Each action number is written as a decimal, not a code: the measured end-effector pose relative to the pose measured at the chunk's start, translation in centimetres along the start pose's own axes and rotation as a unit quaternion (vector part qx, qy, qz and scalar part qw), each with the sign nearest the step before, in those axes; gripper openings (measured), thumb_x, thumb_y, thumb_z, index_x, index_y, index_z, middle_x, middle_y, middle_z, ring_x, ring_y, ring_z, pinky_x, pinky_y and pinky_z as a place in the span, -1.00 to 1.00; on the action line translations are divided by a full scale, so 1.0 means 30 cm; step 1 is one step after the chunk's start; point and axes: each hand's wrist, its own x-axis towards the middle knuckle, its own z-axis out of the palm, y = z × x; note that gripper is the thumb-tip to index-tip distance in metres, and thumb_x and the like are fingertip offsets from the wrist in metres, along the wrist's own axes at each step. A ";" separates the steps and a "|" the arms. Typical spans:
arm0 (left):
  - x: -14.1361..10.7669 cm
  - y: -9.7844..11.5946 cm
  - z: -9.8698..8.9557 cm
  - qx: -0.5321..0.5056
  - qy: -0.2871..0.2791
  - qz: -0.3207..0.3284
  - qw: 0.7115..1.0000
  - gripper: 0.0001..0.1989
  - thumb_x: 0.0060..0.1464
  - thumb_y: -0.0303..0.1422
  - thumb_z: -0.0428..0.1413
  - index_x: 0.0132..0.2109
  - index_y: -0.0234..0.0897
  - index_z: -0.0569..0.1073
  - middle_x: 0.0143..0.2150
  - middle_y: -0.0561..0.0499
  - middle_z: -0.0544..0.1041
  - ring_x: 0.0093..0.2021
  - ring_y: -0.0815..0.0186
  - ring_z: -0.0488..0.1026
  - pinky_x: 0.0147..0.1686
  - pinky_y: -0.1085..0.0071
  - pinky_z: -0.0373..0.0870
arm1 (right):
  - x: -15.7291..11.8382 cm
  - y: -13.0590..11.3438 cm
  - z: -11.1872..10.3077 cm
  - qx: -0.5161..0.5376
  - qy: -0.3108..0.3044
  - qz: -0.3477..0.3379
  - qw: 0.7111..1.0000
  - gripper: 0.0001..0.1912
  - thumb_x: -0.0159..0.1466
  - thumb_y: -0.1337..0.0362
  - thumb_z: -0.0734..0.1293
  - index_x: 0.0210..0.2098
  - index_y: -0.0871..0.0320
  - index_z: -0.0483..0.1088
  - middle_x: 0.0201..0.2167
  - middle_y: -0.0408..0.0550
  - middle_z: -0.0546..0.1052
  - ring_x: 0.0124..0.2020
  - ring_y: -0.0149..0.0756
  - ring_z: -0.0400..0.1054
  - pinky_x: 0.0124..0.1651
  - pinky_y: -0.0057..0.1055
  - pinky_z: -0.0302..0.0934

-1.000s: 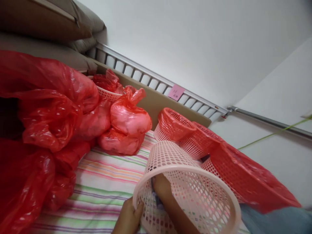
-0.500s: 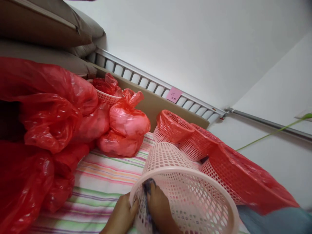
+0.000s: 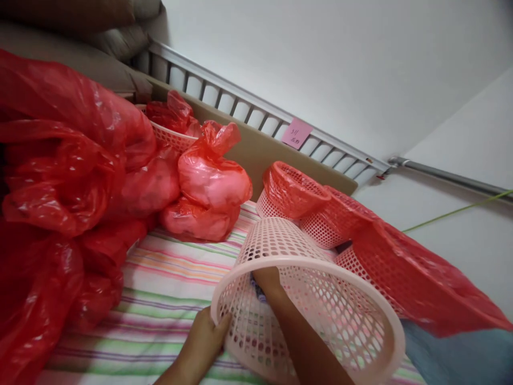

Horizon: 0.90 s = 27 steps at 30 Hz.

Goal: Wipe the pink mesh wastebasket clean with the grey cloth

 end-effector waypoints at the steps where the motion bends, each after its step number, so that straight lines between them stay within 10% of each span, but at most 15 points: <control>1: -0.008 -0.008 0.012 -0.010 -0.007 -0.010 1.000 -0.63 0.04 -0.17 -0.03 -0.42 -0.37 0.51 -0.54 -0.10 0.56 -0.37 0.15 0.50 -0.39 0.39 0.38 | -0.030 -0.009 -0.003 0.000 -0.005 0.004 1.000 -0.61 0.31 0.30 0.03 0.02 0.16 0.33 0.00 0.08 0.43 0.02 -0.18 0.29 -0.01 -0.36 0.10; 12: -0.017 0.001 0.007 -0.006 -0.002 0.029 1.000 -0.63 0.07 -0.23 -0.07 -0.36 -0.41 0.51 -0.53 -0.08 0.56 -0.45 0.22 0.48 -0.46 0.43 0.33 | -0.573 -0.102 0.014 0.009 -0.059 -0.060 0.996 -0.63 0.21 0.31 0.11 -0.02 0.12 0.32 -0.13 0.10 0.45 -0.14 -0.13 0.37 -0.13 -0.33 0.18; 22: 0.014 0.048 -0.053 0.083 -0.028 0.079 0.993 -0.69 0.04 -0.38 -0.10 -0.43 -0.39 0.50 -0.48 -0.08 0.55 -0.45 0.28 0.44 -0.50 0.49 0.22 | -0.094 0.021 -0.006 -0.032 -0.023 0.035 0.999 -0.61 0.28 0.30 0.03 -0.01 0.17 0.35 -0.06 0.14 0.46 -0.08 -0.12 0.36 -0.12 -0.30 0.16; 27: 0.040 0.032 -0.052 0.038 -0.034 0.061 0.997 -0.69 0.05 -0.34 -0.09 -0.39 -0.41 0.50 -0.44 -0.09 0.55 -0.42 0.25 0.45 -0.44 0.46 0.29 | 0.001 0.023 -0.005 -0.011 -0.023 0.045 0.999 -0.57 0.30 0.30 -0.01 0.01 0.18 0.35 -0.02 0.15 0.44 -0.04 -0.10 0.34 -0.10 -0.29 0.14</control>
